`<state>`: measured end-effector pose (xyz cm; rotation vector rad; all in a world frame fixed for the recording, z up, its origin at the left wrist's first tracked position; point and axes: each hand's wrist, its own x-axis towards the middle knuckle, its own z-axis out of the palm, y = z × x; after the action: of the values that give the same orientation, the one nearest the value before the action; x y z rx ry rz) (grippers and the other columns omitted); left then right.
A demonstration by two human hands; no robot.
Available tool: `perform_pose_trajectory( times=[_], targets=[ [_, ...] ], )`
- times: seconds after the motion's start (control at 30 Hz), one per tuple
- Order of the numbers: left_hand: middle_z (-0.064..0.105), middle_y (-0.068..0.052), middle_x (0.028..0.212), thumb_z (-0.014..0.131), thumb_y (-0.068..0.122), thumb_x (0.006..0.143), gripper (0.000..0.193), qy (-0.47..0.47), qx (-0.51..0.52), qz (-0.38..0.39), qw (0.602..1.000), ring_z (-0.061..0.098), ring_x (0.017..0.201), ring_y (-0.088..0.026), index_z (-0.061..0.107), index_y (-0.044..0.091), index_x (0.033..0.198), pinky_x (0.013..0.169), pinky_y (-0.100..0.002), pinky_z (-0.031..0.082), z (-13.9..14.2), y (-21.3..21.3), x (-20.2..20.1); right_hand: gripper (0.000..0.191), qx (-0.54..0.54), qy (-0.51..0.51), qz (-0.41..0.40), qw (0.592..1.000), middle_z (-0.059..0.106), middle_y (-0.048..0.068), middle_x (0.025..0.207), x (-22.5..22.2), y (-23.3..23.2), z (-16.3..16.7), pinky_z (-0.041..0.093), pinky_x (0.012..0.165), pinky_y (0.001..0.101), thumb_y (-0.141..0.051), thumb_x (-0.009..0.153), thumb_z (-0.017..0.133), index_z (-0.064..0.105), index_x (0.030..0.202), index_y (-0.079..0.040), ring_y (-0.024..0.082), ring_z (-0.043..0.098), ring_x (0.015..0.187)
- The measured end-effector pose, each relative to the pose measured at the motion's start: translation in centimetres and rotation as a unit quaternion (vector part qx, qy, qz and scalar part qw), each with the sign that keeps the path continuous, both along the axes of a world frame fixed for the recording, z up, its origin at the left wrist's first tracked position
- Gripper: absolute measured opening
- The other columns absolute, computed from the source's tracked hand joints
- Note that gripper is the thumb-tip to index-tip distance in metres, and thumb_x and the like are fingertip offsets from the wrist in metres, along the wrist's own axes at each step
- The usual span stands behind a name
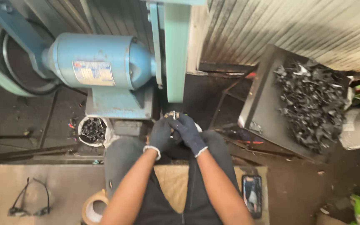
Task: The person sits on the floor at a belt grinding machine and holds small metal parts against the moving belt, producing sparks as they grind each piece. They turn the parts to grind different sides, then place finished pieces onto a tray holding a pile of similar ground parts.
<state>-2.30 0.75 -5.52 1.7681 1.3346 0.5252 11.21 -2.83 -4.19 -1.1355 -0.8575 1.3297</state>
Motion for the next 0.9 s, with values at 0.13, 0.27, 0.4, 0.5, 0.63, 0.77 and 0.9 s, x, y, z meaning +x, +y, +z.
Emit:
perform_pose_trajectory(
  times=[0.13,0.27,0.4,0.5,0.63,0.77,0.9],
  targets=[
    [0.073,-0.021,0.091,0.049,0.024,0.101,0.034,-0.201,-0.1,0.102,0.969,0.069,0.081,-0.033,0.069,-0.002,0.11,0.071,-0.042,0.052,-1.4,0.9,0.6,0.031,-0.101,-0.002,-0.026,0.995,0.069,0.007,0.086,1.2,2.6,-3.6,0.048,0.064,0.0288,-0.018,0.097,0.069,0.076,0.118,0.004,0.013,0.059,0.073],
    [0.072,-0.02,0.099,0.052,0.024,0.1,0.03,0.113,0.185,-0.04,0.975,0.069,0.092,-0.034,0.07,0.001,0.105,0.08,-0.044,0.05,-2.2,1.7,1.0,0.03,-0.049,-0.026,-0.044,0.997,0.075,0.006,0.101,1.5,3.9,-3.2,0.051,0.08,0.0268,-0.015,0.098,0.069,0.075,0.117,0.007,0.011,0.064,0.091],
    [0.073,-0.019,0.097,0.056,0.028,0.097,0.031,-0.091,-0.035,0.033,0.995,0.071,0.09,-0.031,0.071,0.002,0.106,0.077,-0.041,0.051,-1.3,1.6,0.9,0.043,0.015,-0.037,0.023,0.999,0.073,0.006,0.116,1.4,1.1,-0.8,0.055,0.09,0.0275,-0.01,0.091,0.064,0.067,0.131,0.003,0.011,0.067,0.103],
    [0.074,-0.018,0.096,0.059,0.031,0.096,0.033,-0.195,-0.152,0.053,0.968,0.072,0.088,-0.029,0.072,0.003,0.107,0.075,-0.038,0.052,-0.8,1.7,0.9,0.055,-0.03,0.049,0.032,0.998,0.069,0.007,0.126,1.1,-1.5,0.2,0.055,0.091,0.0299,-0.009,0.091,0.065,0.056,0.144,0.0,0.014,0.066,0.104],
    [0.072,-0.01,0.094,0.063,0.03,0.097,0.031,-0.097,-0.043,0.044,0.993,0.065,0.085,-0.012,0.075,0.004,0.11,0.074,-0.03,0.049,-0.4,1.8,0.7,0.058,0.022,0.028,-0.003,0.999,0.061,0.006,0.138,0.7,-1.2,-0.8,0.048,0.103,0.0295,-0.005,0.093,0.067,0.047,0.147,0.001,0.015,0.06,0.123],
    [0.074,-0.012,0.082,0.067,0.03,0.091,0.033,-0.233,-0.17,0.139,0.947,0.064,0.068,-0.012,0.076,0.0,0.099,0.061,-0.031,0.052,0.1,1.9,0.5,0.045,-0.029,0.208,0.026,0.977,0.068,0.012,0.115,1.4,1.1,-3.0,0.055,0.084,0.0352,-0.003,0.095,0.068,0.056,0.137,0.004,0.022,0.066,0.097],
    [0.073,-0.018,0.076,0.063,0.039,0.093,0.041,-0.129,-0.174,0.177,0.96,0.065,0.062,-0.02,0.075,0.0,0.1,0.059,-0.036,0.051,0.6,2.0,0.4,0.029,-0.022,0.234,0.051,0.971,0.067,0.016,0.111,1.5,2.7,-3.6,0.053,0.077,0.0347,-0.003,0.107,0.068,0.062,0.129,0.014,0.021,0.065,0.091]
  ],
)
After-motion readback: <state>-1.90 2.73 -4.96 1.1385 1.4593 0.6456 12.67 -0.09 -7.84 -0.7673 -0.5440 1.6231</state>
